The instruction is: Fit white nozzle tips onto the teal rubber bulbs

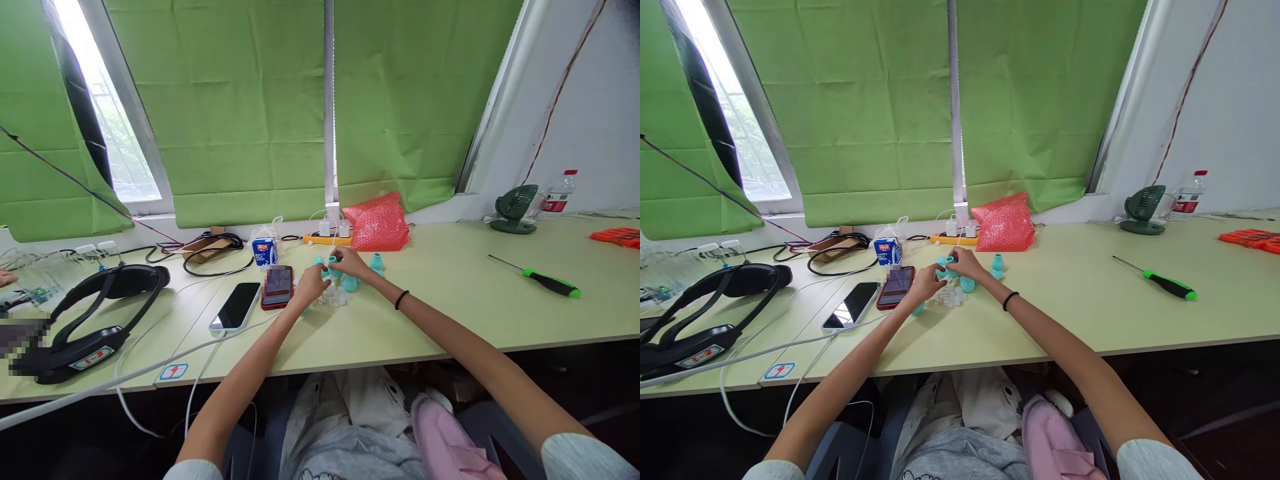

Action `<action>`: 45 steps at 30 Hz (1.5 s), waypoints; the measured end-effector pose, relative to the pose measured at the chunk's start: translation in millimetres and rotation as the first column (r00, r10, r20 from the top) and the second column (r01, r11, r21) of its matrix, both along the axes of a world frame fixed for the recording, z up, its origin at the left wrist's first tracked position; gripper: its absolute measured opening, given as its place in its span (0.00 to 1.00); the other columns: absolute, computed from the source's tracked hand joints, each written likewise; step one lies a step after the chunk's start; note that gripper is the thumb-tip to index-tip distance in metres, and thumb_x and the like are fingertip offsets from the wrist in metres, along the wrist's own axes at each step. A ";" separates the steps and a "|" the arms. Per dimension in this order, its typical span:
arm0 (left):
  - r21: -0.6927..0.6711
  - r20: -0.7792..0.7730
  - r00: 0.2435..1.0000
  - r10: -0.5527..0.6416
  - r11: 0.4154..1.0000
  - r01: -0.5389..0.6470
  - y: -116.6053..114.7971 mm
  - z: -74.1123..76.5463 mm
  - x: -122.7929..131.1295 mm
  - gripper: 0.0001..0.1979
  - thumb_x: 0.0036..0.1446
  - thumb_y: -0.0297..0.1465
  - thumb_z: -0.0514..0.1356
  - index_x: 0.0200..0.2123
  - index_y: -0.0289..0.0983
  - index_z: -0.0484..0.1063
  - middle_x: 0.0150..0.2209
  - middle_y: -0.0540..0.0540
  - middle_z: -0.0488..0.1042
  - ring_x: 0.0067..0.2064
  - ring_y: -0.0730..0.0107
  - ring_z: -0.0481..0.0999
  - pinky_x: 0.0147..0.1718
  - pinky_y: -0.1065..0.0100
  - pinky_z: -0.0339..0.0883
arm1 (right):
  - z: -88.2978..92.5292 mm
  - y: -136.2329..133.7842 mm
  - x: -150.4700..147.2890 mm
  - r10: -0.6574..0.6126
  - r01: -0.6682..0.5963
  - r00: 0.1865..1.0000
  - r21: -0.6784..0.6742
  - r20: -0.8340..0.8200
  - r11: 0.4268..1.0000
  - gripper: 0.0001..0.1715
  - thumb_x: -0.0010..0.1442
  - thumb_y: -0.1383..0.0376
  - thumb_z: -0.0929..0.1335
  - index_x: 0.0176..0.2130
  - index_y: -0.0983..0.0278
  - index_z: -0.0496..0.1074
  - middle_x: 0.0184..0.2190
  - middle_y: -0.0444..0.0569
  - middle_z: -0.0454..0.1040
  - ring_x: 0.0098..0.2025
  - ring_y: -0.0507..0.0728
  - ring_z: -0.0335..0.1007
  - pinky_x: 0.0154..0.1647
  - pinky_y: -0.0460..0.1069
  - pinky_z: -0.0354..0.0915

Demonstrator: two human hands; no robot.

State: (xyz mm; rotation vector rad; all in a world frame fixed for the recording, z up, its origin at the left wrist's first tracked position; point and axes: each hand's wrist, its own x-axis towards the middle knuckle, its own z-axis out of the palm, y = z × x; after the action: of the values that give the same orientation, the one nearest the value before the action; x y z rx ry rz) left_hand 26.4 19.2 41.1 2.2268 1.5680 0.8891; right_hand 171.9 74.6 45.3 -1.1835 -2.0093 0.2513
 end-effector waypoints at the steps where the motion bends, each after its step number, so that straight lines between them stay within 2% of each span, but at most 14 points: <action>1: 0.006 0.004 1.000 0.002 1.000 -0.002 0.1 -0.2 0.1 0.12 0.56 0.32 0.53 0.42 0.32 0.65 0.40 0.44 0.68 0.39 0.68 0.70 0.38 0.60 0.66 | -1.9 1.7 -0.6 -0.006 0.007 0.999 -0.022 0.051 1.000 0.11 0.56 0.62 0.64 0.34 0.69 0.66 0.31 0.46 0.69 0.31 0.50 0.66 0.33 0.48 0.64; 5: 0.047 0.080 0.997 0.002 0.999 -0.006 -1.9 1.6 1.6 0.11 0.56 0.33 0.53 0.38 0.32 0.66 0.37 0.46 0.69 0.36 0.70 0.70 0.35 0.63 0.66 | -4.4 4.2 0.4 -0.021 0.034 0.977 -0.058 0.214 0.998 0.12 0.58 0.61 0.62 0.37 0.69 0.66 0.34 0.47 0.68 0.33 0.51 0.66 0.34 0.50 0.65; 11: 0.149 0.345 0.938 -0.042 0.989 -0.011 -7.6 10.0 2.6 0.11 0.58 0.32 0.47 0.31 0.35 0.67 0.20 0.52 0.68 0.24 0.73 0.68 0.28 0.70 0.60 | -0.3 -1.7 2.6 -0.040 0.052 0.943 -0.027 0.331 0.998 0.13 0.58 0.61 0.62 0.38 0.69 0.66 0.34 0.47 0.68 0.34 0.51 0.66 0.36 0.51 0.65; 15: 0.164 0.540 0.836 -0.092 0.987 0.002 -7.5 11.9 3.8 0.14 0.58 0.35 0.43 0.30 0.37 0.65 0.14 0.55 0.62 0.17 0.75 0.63 0.21 0.73 0.57 | -1.8 -7.4 1.7 -0.044 0.048 0.935 -0.002 0.353 0.999 0.13 0.58 0.61 0.62 0.39 0.69 0.65 0.34 0.47 0.68 0.34 0.51 0.66 0.35 0.50 0.65; 19: 0.131 0.715 0.690 -0.111 0.991 0.024 -6.4 13.6 5.4 0.18 0.58 0.41 0.40 0.31 0.36 0.63 0.13 0.54 0.62 0.13 0.77 0.61 0.15 0.75 0.55 | -4.5 -12.9 -1.3 -0.058 0.043 0.941 0.052 0.332 0.998 0.13 0.57 0.60 0.63 0.36 0.68 0.66 0.31 0.46 0.68 0.32 0.51 0.66 0.34 0.50 0.63; 23: 0.095 0.837 0.539 -0.099 0.995 0.034 -5.1 15.9 3.9 0.20 0.57 0.44 0.40 0.30 0.36 0.61 0.14 0.52 0.67 0.15 0.75 0.65 0.17 0.74 0.60 | -0.7 -20.2 -1.9 -0.100 0.065 0.966 0.149 0.238 0.987 0.11 0.52 0.60 0.66 0.33 0.66 0.66 0.28 0.47 0.70 0.32 0.54 0.66 0.33 0.49 0.61; 26: 0.081 0.896 0.436 -0.082 0.997 0.022 -3.5 16.3 1.9 0.19 0.56 0.45 0.41 0.30 0.36 0.60 0.18 0.48 0.72 0.20 0.72 0.71 0.22 0.71 0.65 | 3.8 -32.9 -2.0 -0.100 0.069 0.986 0.221 0.132 0.973 0.12 0.58 0.60 0.59 0.35 0.66 0.64 0.30 0.49 0.70 0.33 0.54 0.67 0.35 0.48 0.60; 29: 0.080 0.935 0.346 -0.083 0.997 0.022 -3.2 16.8 1.5 0.17 0.57 0.44 0.41 0.32 0.36 0.59 0.26 0.44 0.75 0.30 0.68 0.75 0.31 0.67 0.66 | 2.1 -53.7 -6.0 -0.038 0.017 0.996 0.256 0.078 0.967 0.15 0.61 0.59 0.55 0.36 0.66 0.63 0.31 0.49 0.71 0.33 0.52 0.67 0.34 0.46 0.61; 32: 0.069 0.953 0.290 -0.090 0.994 0.082 -5.1 17.8 3.3 0.16 0.58 0.43 0.40 0.31 0.37 0.57 0.31 0.42 0.76 0.37 0.67 0.75 0.37 0.65 0.65 | -7.0 -73.8 -14.2 0.035 -0.059 0.995 0.262 0.095 0.963 0.14 0.57 0.57 0.60 0.37 0.65 0.63 0.31 0.48 0.71 0.33 0.53 0.67 0.33 0.46 0.62; 34: 0.044 0.956 0.281 -0.086 0.988 0.150 -6.8 18.1 5.2 0.16 0.58 0.44 0.40 0.31 0.38 0.56 0.30 0.43 0.76 0.37 0.66 0.75 0.37 0.63 0.65 | -13.8 -81.5 -19.1 0.070 -0.101 0.990 0.265 0.122 0.959 0.15 0.56 0.57 0.61 0.39 0.65 0.64 0.33 0.49 0.71 0.35 0.55 0.67 0.34 0.47 0.62; 37: -0.016 0.949 0.307 -0.065 0.967 0.254 -8.2 18.0 6.3 0.17 0.56 0.46 0.42 0.32 0.38 0.57 0.22 0.45 0.75 0.33 0.63 0.76 0.34 0.63 0.66 | -20.1 -83.9 -20.9 0.119 -0.161 0.979 0.268 0.168 0.950 0.14 0.57 0.60 0.60 0.41 0.65 0.64 0.36 0.51 0.71 0.38 0.56 0.67 0.37 0.49 0.62; 41: -0.106 0.924 0.382 -0.036 0.933 0.344 -5.8 19.0 0.8 0.20 0.54 0.48 0.45 0.35 0.37 0.60 0.15 0.48 0.71 0.31 0.60 0.76 0.29 0.64 0.66 | -20.2 -80.7 -15.0 0.135 -0.191 0.969 0.286 0.205 0.939 0.14 0.58 0.63 0.58 0.43 0.66 0.62 0.38 0.54 0.69 0.42 0.59 0.64 0.40 0.53 0.62; 45: -0.164 0.879 0.476 -0.033 0.917 0.365 1.3 18.9 -7.5 0.21 0.54 0.46 0.47 0.36 0.34 0.65 0.15 0.46 0.71 0.32 0.59 0.75 0.29 0.64 0.66 | -17.3 -77.9 -7.4 0.126 -0.198 0.964 0.314 0.235 0.929 0.15 0.55 0.63 0.60 0.43 0.65 0.62 0.40 0.55 0.67 0.45 0.61 0.61 0.38 0.54 0.62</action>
State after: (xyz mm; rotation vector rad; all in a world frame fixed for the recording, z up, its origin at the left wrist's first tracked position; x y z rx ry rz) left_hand 18.9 20.5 60.0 1.2695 0.8250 1.2682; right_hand 164.5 -3.3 28.0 -0.8563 -2.2300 -0.1406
